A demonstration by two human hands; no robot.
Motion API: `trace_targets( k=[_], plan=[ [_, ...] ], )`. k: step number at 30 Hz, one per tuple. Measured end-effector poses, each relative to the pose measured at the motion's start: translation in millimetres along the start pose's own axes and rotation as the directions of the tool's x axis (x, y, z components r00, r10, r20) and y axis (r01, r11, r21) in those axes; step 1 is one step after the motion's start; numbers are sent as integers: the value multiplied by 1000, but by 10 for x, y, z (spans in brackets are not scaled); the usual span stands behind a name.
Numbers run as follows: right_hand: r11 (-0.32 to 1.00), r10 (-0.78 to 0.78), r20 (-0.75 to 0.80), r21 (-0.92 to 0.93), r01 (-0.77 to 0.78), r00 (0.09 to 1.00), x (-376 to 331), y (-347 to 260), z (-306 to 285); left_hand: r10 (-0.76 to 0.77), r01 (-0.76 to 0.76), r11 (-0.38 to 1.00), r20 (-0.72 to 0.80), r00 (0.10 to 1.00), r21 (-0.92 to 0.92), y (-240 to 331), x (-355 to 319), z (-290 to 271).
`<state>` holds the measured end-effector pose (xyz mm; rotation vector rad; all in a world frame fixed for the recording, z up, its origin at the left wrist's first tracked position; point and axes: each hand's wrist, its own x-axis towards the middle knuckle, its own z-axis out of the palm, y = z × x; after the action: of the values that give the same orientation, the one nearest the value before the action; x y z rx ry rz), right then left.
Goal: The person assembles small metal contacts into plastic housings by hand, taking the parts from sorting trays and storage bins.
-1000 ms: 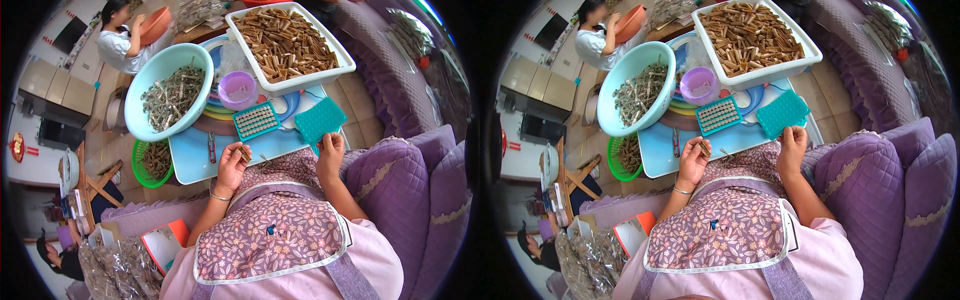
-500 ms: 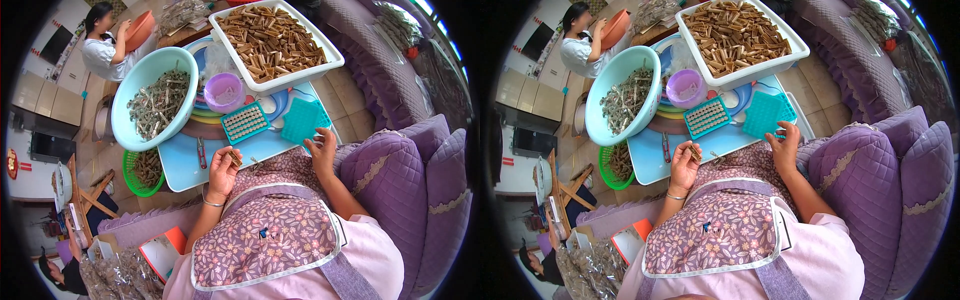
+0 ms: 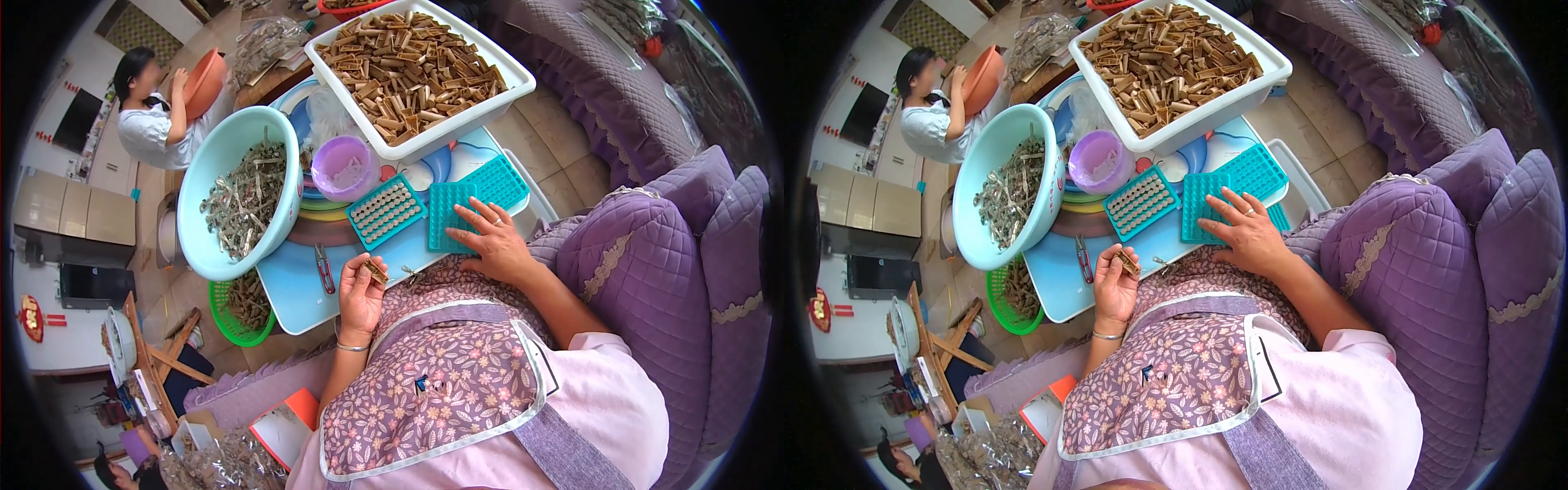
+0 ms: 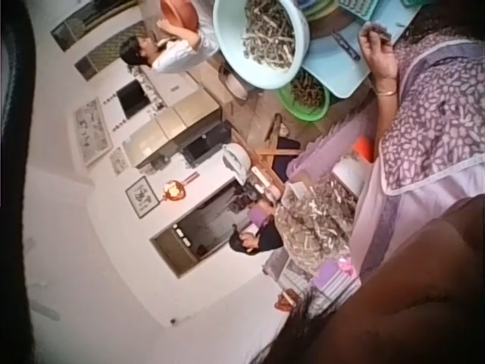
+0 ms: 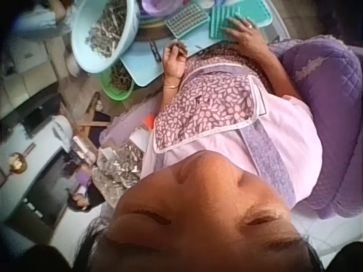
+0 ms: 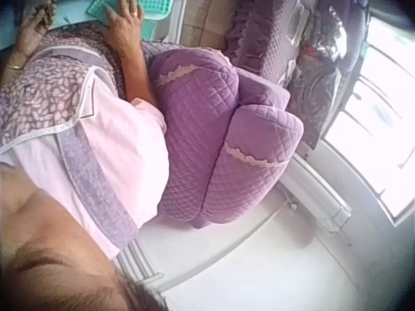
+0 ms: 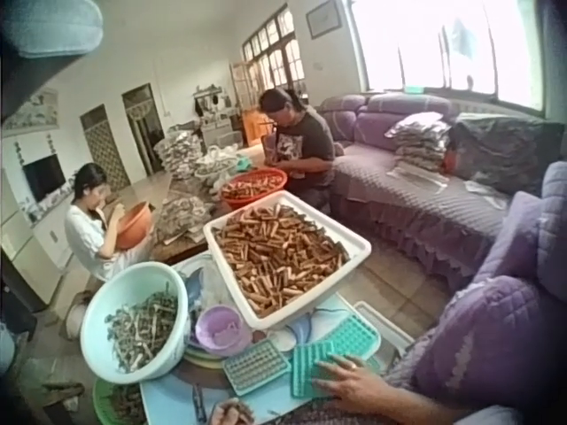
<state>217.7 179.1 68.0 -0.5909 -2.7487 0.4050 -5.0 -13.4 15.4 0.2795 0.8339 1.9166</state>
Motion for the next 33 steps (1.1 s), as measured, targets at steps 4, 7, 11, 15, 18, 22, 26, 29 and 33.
trace_targets(
  k=[4,7,11,15,18,22,26,29,33],
  plan=[
    [1000,-9,-26,9,9,1000,-3,13,78,-3,3,1000,1,1000,1,1,-3,27],
    [1000,-6,-130,-7,6,991,-54,-18,106,-10,10,1000,9,1000,-1,-11,0,14],
    [988,135,-233,-43,-149,963,-101,-27,159,-5,5,1000,6,1000,0,-14,7,12],
    [960,247,-247,-69,-272,937,-84,3,167,-7,7,1000,-4,1000,4,-2,7,33],
    [954,286,-265,-18,-301,921,-58,14,182,-6,6,1000,-4,1000,-1,-9,5,17],
    [934,337,-299,-11,-357,893,8,123,142,-5,6,1000,-16,1000,19,-8,-2,10],
    [923,364,-286,-21,-385,887,77,159,107,-7,8,1000,-21,1000,29,-22,3,-11],
    [918,380,-269,-8,-397,885,103,192,108,-10,10,1000,-23,1000,26,-10,1,19],
    [898,429,-190,-16,-440,883,171,212,41,-11,12,999,-27,1000,33,-15,11,23]
  ],
)
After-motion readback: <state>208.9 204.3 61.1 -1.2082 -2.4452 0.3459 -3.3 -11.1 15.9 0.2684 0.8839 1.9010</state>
